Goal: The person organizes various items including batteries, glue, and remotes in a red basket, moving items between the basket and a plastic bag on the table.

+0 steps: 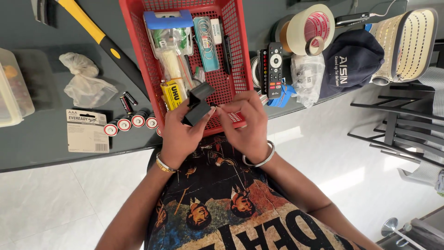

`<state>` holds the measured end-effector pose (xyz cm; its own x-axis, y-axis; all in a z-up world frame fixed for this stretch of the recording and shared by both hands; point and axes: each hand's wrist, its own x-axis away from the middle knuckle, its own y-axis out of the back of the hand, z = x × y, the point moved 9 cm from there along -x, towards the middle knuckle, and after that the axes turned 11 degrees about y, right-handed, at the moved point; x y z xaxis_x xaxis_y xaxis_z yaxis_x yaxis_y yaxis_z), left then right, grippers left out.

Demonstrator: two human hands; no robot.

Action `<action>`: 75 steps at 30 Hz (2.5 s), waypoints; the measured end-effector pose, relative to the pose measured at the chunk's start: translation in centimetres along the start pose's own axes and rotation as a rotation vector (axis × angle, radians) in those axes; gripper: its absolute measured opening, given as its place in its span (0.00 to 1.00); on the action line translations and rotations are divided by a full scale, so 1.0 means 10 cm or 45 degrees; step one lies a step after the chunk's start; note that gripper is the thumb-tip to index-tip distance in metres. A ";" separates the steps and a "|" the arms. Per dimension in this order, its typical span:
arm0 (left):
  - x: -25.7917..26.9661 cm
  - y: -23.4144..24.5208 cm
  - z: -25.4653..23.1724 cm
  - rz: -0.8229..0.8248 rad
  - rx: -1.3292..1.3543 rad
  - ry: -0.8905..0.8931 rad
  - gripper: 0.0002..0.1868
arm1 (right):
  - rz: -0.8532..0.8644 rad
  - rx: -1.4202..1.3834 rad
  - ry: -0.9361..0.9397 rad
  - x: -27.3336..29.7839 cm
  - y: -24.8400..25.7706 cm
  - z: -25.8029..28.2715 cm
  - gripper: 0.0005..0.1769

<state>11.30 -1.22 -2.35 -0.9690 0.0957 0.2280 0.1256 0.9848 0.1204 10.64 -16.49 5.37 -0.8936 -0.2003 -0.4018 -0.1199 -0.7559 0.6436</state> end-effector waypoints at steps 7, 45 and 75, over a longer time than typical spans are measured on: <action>0.08 -0.25 0.51 0.286 0.606 0.575 0.12 | 0.029 0.053 0.388 -0.05 -0.06 0.27 0.11; -0.02 -0.06 0.08 0.169 -0.121 0.224 0.06 | 0.111 -0.910 -0.700 0.42 -0.56 -0.76 0.07; -0.27 0.45 0.44 -0.076 0.009 0.331 0.10 | 0.409 0.328 0.004 -0.76 -0.96 -1.26 0.36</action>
<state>13.58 3.55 -6.70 -0.8871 -0.0022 0.4616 0.0674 0.9886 0.1344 24.06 -15.55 -5.93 -0.9021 -0.4026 -0.1554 0.0603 -0.4742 0.8783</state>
